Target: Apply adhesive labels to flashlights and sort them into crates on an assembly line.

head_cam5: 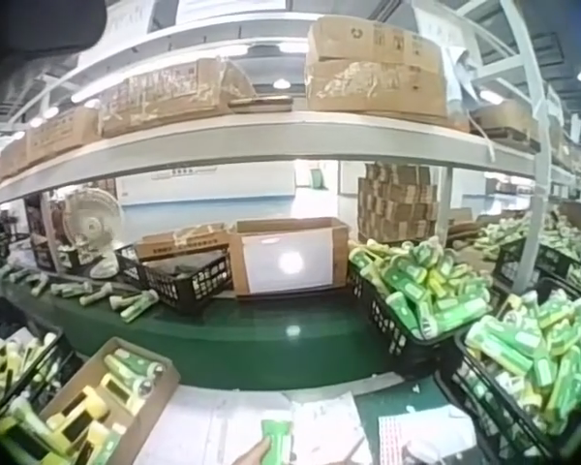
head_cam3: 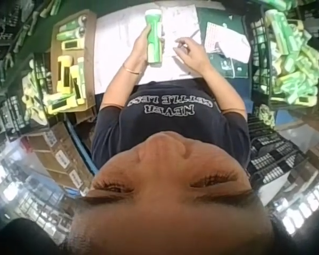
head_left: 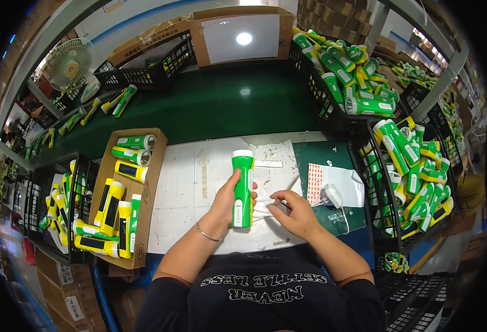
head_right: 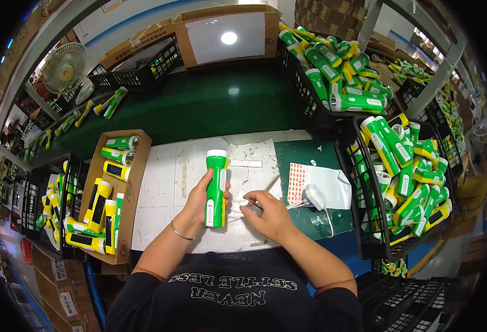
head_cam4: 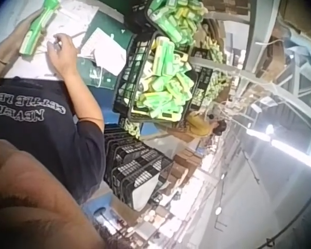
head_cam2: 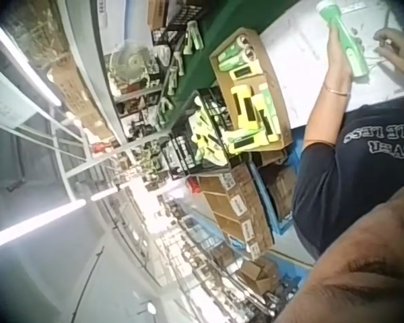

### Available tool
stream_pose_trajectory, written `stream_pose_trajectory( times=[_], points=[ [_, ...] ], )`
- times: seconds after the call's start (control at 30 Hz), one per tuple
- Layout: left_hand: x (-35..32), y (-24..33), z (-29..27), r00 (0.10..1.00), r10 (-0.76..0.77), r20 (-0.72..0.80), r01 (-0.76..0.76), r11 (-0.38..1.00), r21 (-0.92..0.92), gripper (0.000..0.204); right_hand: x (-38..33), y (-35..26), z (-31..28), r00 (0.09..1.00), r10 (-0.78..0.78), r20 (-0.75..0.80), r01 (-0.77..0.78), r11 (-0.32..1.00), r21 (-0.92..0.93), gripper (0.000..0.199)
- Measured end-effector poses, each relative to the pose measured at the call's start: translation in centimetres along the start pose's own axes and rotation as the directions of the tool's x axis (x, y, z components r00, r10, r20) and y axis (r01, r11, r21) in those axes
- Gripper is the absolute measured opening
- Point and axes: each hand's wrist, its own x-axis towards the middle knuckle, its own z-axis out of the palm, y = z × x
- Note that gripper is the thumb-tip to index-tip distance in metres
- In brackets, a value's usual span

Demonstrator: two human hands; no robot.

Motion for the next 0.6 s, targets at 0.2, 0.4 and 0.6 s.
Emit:
stream_pose_trajectory(
  times=[0.2,0.4,0.6],
  points=[
    [0.2,-0.2,-0.2,0.998,0.042,0.044,-0.042,0.999,-0.002,0.038,0.7,0.5,0.5,0.989,-0.149,-0.001,0.148,0.987,-0.059,0.012],
    [-1.0,-0.1,1.3,0.982,0.185,0.041,-0.190,0.959,0.211,0.031,2.1,-1.3,1.3,0.886,-0.462,0.028,0.424,0.785,-0.452,0.008],
    [-0.7,-1.0,0.0,0.900,0.384,0.207,-0.433,0.739,0.516,0.039,2.5,-0.7,2.6,0.814,-0.535,0.225,0.561,0.625,-0.542,0.014]
  ],
)
